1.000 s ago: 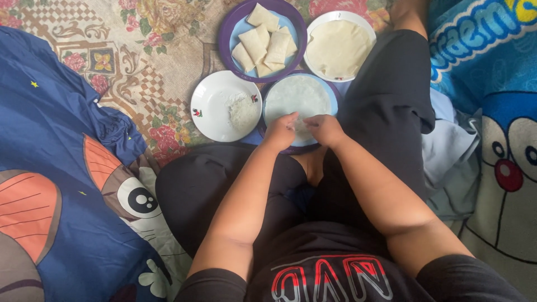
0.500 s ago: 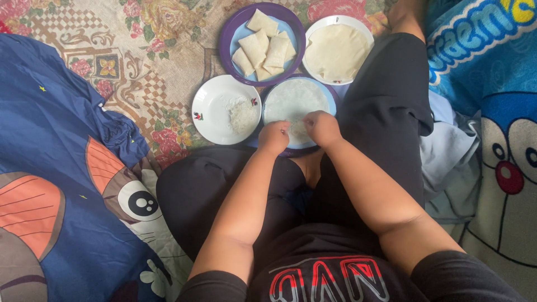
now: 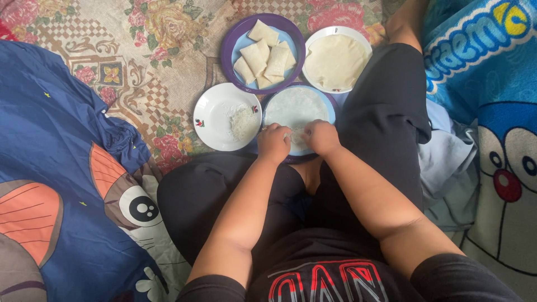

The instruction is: The person sits on the floor and repeatedly scoops a white granular filling from a plate, places it onto a thin sheet, and folds the sheet into a small packet. The finished packets are placed onto a purple plate nearby.

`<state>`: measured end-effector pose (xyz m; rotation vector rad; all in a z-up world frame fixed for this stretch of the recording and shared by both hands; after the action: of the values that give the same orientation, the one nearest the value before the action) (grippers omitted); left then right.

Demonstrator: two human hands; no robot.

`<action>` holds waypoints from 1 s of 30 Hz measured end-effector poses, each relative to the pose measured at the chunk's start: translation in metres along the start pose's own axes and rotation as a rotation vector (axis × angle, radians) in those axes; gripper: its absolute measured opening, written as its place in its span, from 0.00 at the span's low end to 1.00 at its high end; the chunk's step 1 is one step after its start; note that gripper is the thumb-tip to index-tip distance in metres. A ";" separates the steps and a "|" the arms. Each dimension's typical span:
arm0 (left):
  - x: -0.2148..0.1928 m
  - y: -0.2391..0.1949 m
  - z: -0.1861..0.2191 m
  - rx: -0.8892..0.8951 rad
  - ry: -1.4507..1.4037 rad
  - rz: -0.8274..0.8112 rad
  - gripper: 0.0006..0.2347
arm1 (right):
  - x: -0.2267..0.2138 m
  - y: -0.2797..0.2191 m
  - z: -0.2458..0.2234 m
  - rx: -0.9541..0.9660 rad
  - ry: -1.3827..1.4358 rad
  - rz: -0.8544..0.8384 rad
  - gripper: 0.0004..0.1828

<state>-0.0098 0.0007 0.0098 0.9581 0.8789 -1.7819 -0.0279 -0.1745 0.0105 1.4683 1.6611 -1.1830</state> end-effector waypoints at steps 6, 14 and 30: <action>-0.004 -0.002 0.000 0.020 0.056 0.062 0.10 | -0.002 0.000 -0.010 -0.092 -0.033 0.095 0.12; -0.008 -0.005 0.006 0.036 0.038 0.040 0.08 | 0.017 0.003 0.002 -0.142 -0.046 0.176 0.09; -0.060 0.031 -0.124 -0.645 -0.074 -0.080 0.13 | 0.023 0.041 -0.039 -0.131 0.063 0.069 0.10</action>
<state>0.0664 0.1197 0.0015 0.4391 1.3441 -1.4345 0.0120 -0.1302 -0.0025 1.4819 1.6825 -0.9807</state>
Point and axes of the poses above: each hand's wrist, its own y-axis towards the middle knuckle, its own x-axis out of the palm, z = x × y, the point moved 2 cm from there along y, towards the middle knuckle, and after that the axes turned 1 degree about z, right-handed, at the moved point
